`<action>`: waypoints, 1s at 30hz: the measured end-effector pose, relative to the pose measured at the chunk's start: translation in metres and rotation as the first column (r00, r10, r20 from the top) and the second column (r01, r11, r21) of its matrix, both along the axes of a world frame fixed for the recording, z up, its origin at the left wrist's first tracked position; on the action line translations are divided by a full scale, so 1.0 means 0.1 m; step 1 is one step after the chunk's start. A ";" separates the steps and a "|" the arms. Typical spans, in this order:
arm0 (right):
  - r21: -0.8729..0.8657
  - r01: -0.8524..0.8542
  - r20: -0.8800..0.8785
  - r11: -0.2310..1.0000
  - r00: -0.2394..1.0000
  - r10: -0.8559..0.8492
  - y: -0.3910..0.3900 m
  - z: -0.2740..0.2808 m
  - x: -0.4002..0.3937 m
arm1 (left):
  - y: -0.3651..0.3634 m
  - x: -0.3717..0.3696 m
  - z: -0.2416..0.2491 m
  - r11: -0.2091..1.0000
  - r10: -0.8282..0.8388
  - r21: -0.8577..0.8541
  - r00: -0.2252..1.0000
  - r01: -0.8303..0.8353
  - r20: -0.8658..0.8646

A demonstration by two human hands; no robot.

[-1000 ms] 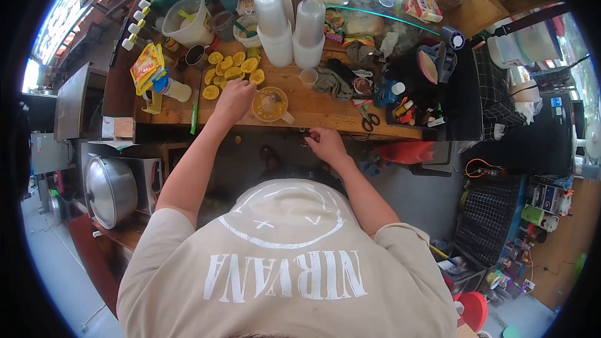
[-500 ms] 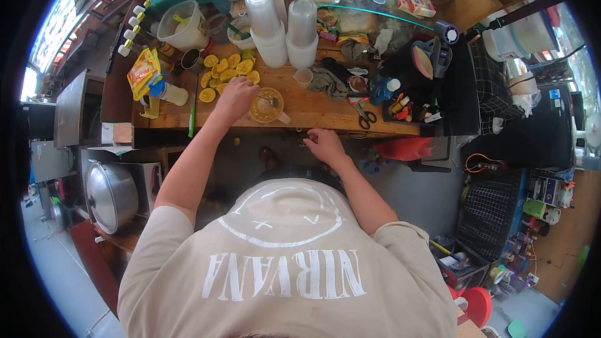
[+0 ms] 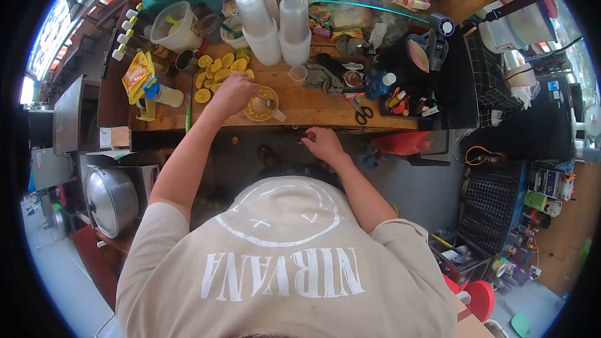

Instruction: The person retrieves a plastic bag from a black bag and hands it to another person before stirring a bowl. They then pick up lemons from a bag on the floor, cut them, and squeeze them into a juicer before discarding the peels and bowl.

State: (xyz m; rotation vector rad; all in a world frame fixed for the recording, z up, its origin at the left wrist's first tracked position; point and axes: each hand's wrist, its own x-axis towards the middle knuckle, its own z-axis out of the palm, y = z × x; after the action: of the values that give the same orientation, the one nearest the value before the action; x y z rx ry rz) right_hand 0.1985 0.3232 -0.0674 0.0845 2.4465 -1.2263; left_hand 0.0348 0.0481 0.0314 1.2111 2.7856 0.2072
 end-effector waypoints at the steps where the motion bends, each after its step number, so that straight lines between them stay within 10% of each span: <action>1: 0.022 -0.009 -0.013 1.000 1.000 0.009 0.01 -0.02 0.00 | 0.00 0.00 -0.01 0.999 -0.037 -0.006 0.999 0.036 -0.035; 30: 0.083 -0.042 0.035 0.996 0.999 0.039 0.07 -0.15 0.01 | -0.09 -0.28 -0.17 0.987 0.092 0.119 0.990 -0.104 0.108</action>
State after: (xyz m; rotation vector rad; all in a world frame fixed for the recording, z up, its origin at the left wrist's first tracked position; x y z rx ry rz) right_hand 0.1997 0.3302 -0.0824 0.0776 2.4578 -1.0968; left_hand 0.0065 0.0388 0.0143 1.0552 2.7808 0.4446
